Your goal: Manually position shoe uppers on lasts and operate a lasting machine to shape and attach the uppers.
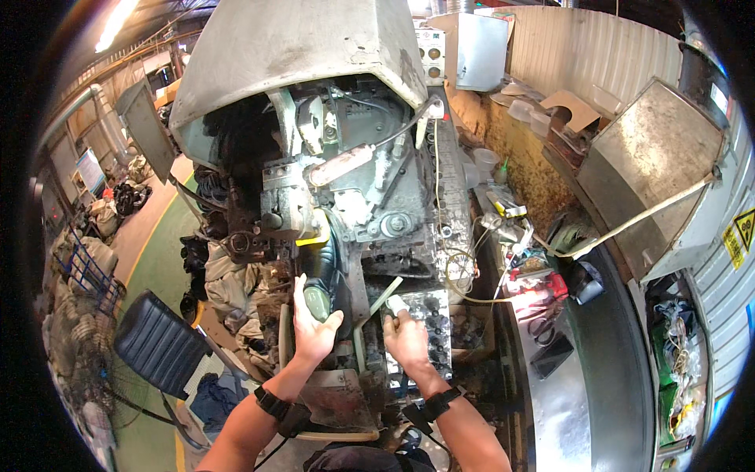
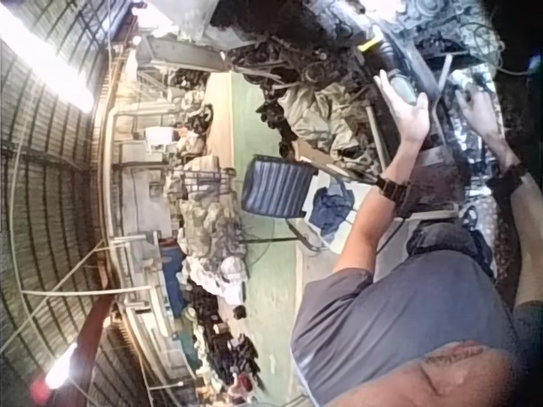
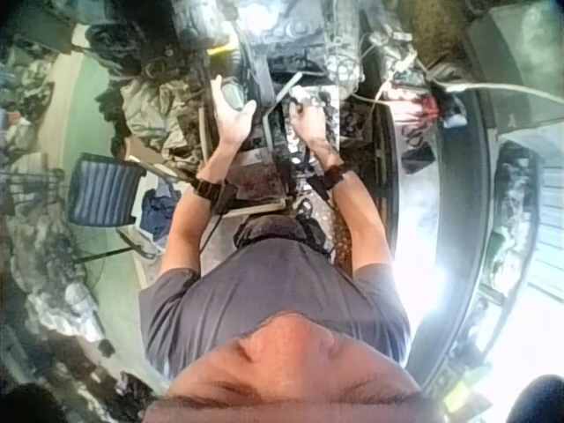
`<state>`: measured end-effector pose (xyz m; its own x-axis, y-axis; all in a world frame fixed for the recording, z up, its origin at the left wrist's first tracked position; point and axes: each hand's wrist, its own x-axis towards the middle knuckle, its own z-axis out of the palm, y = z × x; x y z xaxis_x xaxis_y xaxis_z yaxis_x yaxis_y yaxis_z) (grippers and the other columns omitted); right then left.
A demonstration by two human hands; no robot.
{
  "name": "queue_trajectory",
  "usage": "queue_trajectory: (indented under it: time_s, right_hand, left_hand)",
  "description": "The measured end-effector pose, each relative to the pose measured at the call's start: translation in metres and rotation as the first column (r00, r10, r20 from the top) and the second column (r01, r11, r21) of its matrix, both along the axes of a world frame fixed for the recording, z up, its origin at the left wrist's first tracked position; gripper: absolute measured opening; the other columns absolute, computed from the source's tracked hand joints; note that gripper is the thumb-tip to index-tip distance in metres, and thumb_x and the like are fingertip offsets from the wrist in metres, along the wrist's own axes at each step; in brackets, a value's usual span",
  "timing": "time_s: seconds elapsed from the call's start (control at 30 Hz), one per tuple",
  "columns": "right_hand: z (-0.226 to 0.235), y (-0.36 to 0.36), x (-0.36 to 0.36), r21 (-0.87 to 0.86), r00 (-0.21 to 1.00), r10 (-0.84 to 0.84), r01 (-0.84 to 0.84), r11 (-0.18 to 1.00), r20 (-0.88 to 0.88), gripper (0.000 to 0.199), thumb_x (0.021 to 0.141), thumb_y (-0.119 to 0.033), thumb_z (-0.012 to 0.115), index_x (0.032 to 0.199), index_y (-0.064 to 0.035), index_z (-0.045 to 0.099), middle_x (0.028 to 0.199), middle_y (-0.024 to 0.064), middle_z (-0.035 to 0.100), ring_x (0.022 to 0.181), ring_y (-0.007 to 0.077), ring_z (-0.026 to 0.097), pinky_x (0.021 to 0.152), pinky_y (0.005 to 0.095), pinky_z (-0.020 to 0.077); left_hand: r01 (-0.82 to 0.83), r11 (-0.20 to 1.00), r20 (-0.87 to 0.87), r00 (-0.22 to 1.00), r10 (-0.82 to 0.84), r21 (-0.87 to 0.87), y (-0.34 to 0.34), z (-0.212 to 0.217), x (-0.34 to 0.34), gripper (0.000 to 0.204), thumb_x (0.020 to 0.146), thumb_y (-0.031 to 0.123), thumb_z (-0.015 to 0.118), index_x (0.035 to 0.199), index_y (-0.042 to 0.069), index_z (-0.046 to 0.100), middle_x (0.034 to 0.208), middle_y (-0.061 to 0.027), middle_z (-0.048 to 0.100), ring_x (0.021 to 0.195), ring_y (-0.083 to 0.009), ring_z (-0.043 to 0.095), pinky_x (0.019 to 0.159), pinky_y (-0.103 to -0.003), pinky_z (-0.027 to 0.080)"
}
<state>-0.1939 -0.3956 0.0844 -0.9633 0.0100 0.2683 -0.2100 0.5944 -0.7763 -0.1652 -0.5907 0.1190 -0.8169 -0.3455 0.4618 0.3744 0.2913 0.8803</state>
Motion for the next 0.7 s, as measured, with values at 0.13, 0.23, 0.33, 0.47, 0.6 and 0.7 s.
queue_trajectory:
  time_s: [0.13,0.23,0.33,0.47,0.6,0.7]
  right_hand:
    - [-0.004,0.003,0.000,-0.005,1.000,-0.006,0.006,1.000,-0.012,0.027,0.089,-0.018,0.073,0.080,0.0041,0.061,0.067,0.0212,0.067,0.065,0.0423,0.067,0.064,0.0467,0.0532]
    - [-0.006,0.005,0.000,0.001,1.000,-0.010,0.010,1.000,-0.022,0.028,0.089,-0.018,0.073,0.079,0.0043,0.061,0.067,0.0211,0.066,0.063,0.0416,0.067,0.061,0.0465,0.0523]
    - [0.000,0.000,0.000,-0.011,1.000,0.002,-0.002,1.000,-0.024,0.028,0.090,-0.017,0.073,0.078,0.0047,0.061,0.065,0.0212,0.066,0.060,0.0406,0.066,0.058,0.0465,0.0513]
    - [-0.001,0.001,0.002,-0.064,1.000,-0.010,0.010,0.998,0.012,0.025,0.092,-0.019,0.069,0.082,0.0027,0.063,0.066,0.0207,0.066,0.062,0.0412,0.067,0.060,0.0480,0.0524]
    - [0.003,0.000,-0.008,-0.042,1.000,0.019,-0.019,0.999,-0.007,0.024,0.094,-0.021,0.065,0.085,0.0011,0.065,0.066,0.0202,0.067,0.064,0.0422,0.068,0.063,0.0498,0.0535]
    - [0.000,0.005,-0.005,-0.006,1.000,-0.001,0.001,1.000,-0.022,0.023,0.094,-0.020,0.066,0.085,0.0014,0.064,0.067,0.0204,0.066,0.065,0.0420,0.068,0.062,0.0491,0.0533]
  left_hand:
    - [-0.106,0.951,0.047,0.991,0.125,-0.291,0.002,0.020,0.007,0.093,0.078,0.008,0.080,0.154,-0.001,0.027,0.162,-0.0297,0.020,0.151,-0.0393,0.025,0.123,-0.044,0.023]
    - [-0.149,0.973,0.175,0.968,0.180,-0.178,0.000,0.039,-0.004,0.066,0.093,0.032,0.073,0.144,0.000,0.046,0.160,-0.0283,0.028,0.150,-0.0384,0.028,0.122,-0.046,0.025]
    - [-0.185,0.911,0.060,0.973,0.222,-0.369,-0.008,0.037,-0.017,0.060,0.094,0.025,0.070,0.141,-0.004,0.049,0.153,-0.0286,0.043,0.146,-0.0410,0.037,0.120,-0.047,0.030]
    - [-0.159,0.923,0.114,0.971,0.210,-0.349,-0.003,0.041,-0.016,0.060,0.091,0.020,0.070,0.141,-0.006,0.048,0.151,-0.0297,0.045,0.144,-0.0409,0.041,0.119,-0.046,0.034]
    - [-0.147,0.940,0.105,0.977,0.187,-0.309,-0.004,0.042,-0.019,0.065,0.087,0.016,0.073,0.142,-0.005,0.047,0.152,-0.0296,0.044,0.144,-0.0392,0.042,0.120,-0.045,0.034]
    - [-0.101,0.946,0.117,0.983,0.143,-0.309,-0.005,0.044,-0.016,0.076,0.082,0.017,0.078,0.145,-0.004,0.043,0.155,-0.0290,0.039,0.146,-0.0404,0.037,0.121,-0.046,0.031]
